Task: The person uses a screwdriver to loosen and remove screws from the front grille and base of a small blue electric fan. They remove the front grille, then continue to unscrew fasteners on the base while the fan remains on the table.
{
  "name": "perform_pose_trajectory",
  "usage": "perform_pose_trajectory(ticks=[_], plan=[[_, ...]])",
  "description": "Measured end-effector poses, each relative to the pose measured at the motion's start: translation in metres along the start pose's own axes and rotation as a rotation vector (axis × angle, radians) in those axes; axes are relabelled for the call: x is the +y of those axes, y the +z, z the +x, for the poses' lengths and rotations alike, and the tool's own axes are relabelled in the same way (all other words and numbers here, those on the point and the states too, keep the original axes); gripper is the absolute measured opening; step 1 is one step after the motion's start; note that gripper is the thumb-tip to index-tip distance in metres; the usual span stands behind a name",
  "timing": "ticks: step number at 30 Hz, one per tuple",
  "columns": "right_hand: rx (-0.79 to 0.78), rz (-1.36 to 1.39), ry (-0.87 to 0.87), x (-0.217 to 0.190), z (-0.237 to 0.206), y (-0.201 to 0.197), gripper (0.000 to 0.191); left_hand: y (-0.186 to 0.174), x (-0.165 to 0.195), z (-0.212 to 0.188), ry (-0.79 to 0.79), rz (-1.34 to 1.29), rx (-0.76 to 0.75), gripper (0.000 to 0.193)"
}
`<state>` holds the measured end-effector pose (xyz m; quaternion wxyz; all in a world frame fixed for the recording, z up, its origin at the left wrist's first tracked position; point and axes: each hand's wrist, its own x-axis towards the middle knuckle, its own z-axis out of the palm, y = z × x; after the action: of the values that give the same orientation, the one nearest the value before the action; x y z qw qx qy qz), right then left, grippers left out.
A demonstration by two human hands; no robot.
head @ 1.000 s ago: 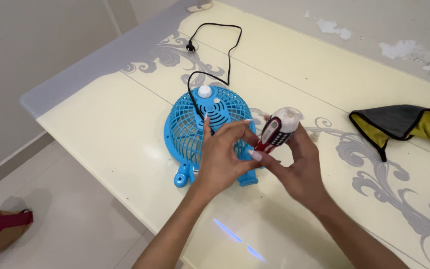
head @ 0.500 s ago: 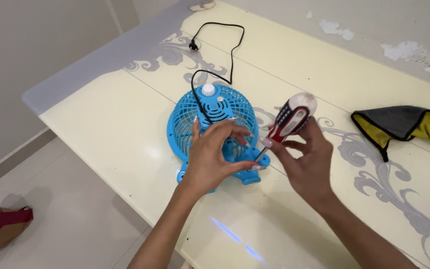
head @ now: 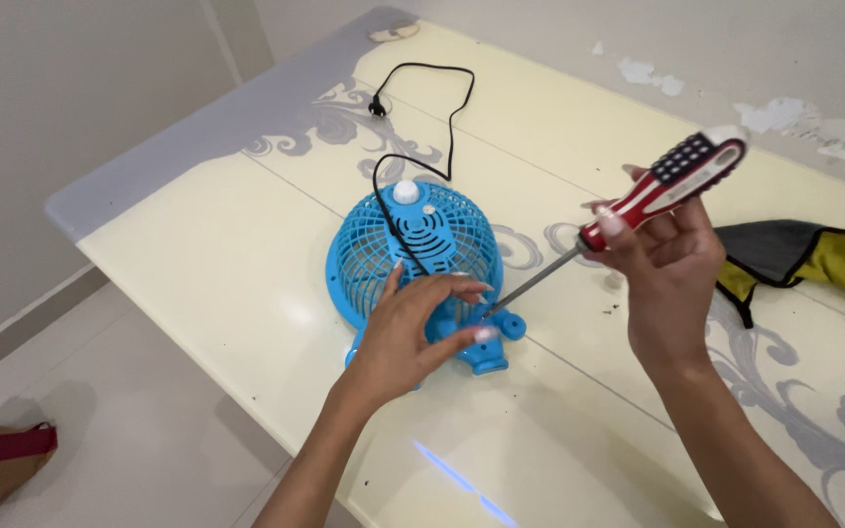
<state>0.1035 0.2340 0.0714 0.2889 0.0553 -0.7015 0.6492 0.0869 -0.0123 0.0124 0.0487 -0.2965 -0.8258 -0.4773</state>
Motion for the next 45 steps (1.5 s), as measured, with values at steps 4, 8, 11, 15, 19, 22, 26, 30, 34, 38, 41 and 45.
perform_pose_trajectory(ticks=[4,8,11,15,19,22,26,30,34,38,41,45], plan=[[0.064,0.087,0.076,-0.003,0.007,-0.003,0.044,0.003,0.003,0.002,0.02,0.045,0.04,0.049],[0.084,0.14,0.101,-0.006,0.009,-0.004,0.045,0.009,0.002,0.004,0.022,0.022,0.099,0.034],[0.089,0.15,0.102,-0.006,0.009,-0.001,0.046,0.012,0.001,0.008,0.021,0.031,0.134,0.023],[0.096,0.17,0.089,-0.01,0.009,-0.003,0.046,0.012,0.005,0.015,0.006,0.054,0.141,0.017],[0.117,0.137,0.05,-0.014,0.011,-0.017,0.046,0.02,0.018,0.019,-0.05,0.093,0.145,0.015],[0.134,0.07,-0.005,-0.012,0.015,-0.031,0.046,0.033,0.025,0.026,0.075,0.161,0.205,0.012],[0.106,-0.022,-0.076,0.001,0.023,-0.054,0.044,0.07,0.031,0.046,0.254,0.325,0.208,0.01],[0.092,-0.07,-0.11,0.027,0.026,-0.076,0.04,0.128,0.033,0.066,0.149,0.377,-0.042,0.009],[0.17,-0.169,-0.019,0.051,0.032,-0.104,0.033,0.177,0.018,0.094,0.056,0.452,-0.199,0.008],[0.259,-0.233,0.063,0.065,0.036,-0.132,0.029,0.207,-0.005,0.115,0.039,0.374,-0.16,0.01],[0.286,-0.248,0.101,0.073,0.037,-0.145,0.028,0.223,-0.014,0.123,0.051,0.362,-0.166,0.014],[0.307,-0.29,0.156,0.082,0.036,-0.154,0.027,0.234,-0.017,0.126,0.057,0.356,-0.191,0.018]])
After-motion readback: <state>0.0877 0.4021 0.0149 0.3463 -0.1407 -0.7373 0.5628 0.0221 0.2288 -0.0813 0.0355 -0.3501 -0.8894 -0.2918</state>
